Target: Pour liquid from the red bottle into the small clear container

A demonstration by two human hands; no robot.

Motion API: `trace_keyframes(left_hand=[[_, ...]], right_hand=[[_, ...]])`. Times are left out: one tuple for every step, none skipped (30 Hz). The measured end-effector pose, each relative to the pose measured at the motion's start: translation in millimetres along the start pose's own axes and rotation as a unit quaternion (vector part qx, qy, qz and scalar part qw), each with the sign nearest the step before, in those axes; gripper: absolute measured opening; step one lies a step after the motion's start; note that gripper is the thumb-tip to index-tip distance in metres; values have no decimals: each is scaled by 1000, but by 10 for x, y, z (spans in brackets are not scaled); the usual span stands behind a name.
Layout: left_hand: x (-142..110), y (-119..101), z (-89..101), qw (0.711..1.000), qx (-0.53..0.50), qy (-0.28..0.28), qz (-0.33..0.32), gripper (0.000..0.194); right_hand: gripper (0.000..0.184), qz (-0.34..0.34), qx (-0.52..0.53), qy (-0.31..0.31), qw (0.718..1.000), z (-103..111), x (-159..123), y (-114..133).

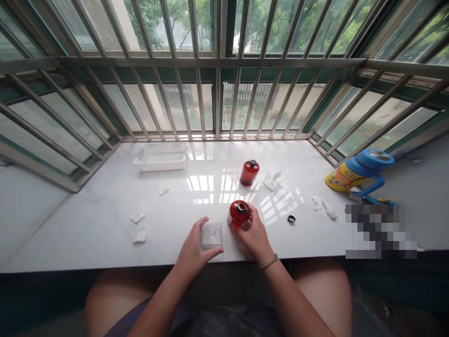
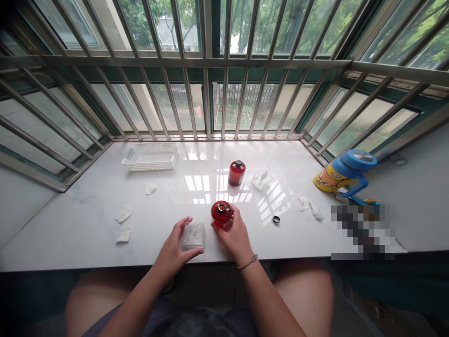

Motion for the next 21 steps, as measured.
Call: trace_keyframes(left_hand=[[-4,7,2,1000,6,1,1,96],[-7,11,7,1000,11,2,1,94],[-7,14,14,1000,13,4,1,92],[-6,15,25,1000,13,4,2,90],[-3,16,40,1000,12,4,4,89],[2,16,57,1000,10,3,6,89],[7,15,74,1000,9,3,9,88],[13,11,90,1000,10,3,11,88],[19,2,103,1000,13,3,10,87],[23,-8,111,1000,17,5,8,84],[26,-18,116,1000,20,7,6,82],[25,-24,120,1000,23,7,5,79],[21,-26,124,1000,24,6,6,76],[13,-27,130,1000,23,3,7,74],[3,-29,138,1000,21,-2,6,73],[-10,-34,145,1000,17,-7,4,72],[-25,-41,153,1000,10,-11,0,71],[-39,-48,160,1000,1,-15,-4,70],[-53,-54,174,1000,-12,-21,-8,70],[-66,-58,198,999,-27,-30,-9,72],[-78,-62,232,998,-44,-43,-10,74]], right_hand=[[82,14,-1,9,1000,-3,-26,15],[81,31,-1,18,999,-7,-54,36],[80,50,0,23,999,-8,-86,61],[79,66,2,22,998,-7,-121,83],[80,77,4,14,997,-5,-156,98],[81,82,9,1,997,-3,-191,103],[84,79,15,-13,997,-8,-222,97],[89,71,20,-27,997,-25,-250,83],[94,59,25,-39,997,-50,-272,65],[100,46,28,-50,997,-82,-287,46],[105,33,28,-61,997,-114,-294,32],[108,21,27,-73,997,-142,-293,24],[110,11,26,-84,996,-165,-284,21],[109,2,25,-93,995,-182,-268,23],[106,-6,26,-99,995,-197,-245,29],[103,-11,27,-100,995,-210,-219,37],[99,-16,29,-98,995,-220,-192,45],[95,-19,30,-94,995,-226,-166,49],[91,-22,32,-89,995,-227,-144,49],[88,-26,35,-84,995,-224,-127,40],[87,-31,39,-78,996,-219,-115,25]])
Point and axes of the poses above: each hand's wrist, its own x-axis towards the middle knuckle, its own z-axis out of the back of the hand, y = z × x, the point moved 9 cm from there along x, towards the middle knuckle, and after that the axes turned 12 degrees about -x, right-handed, at the moved point
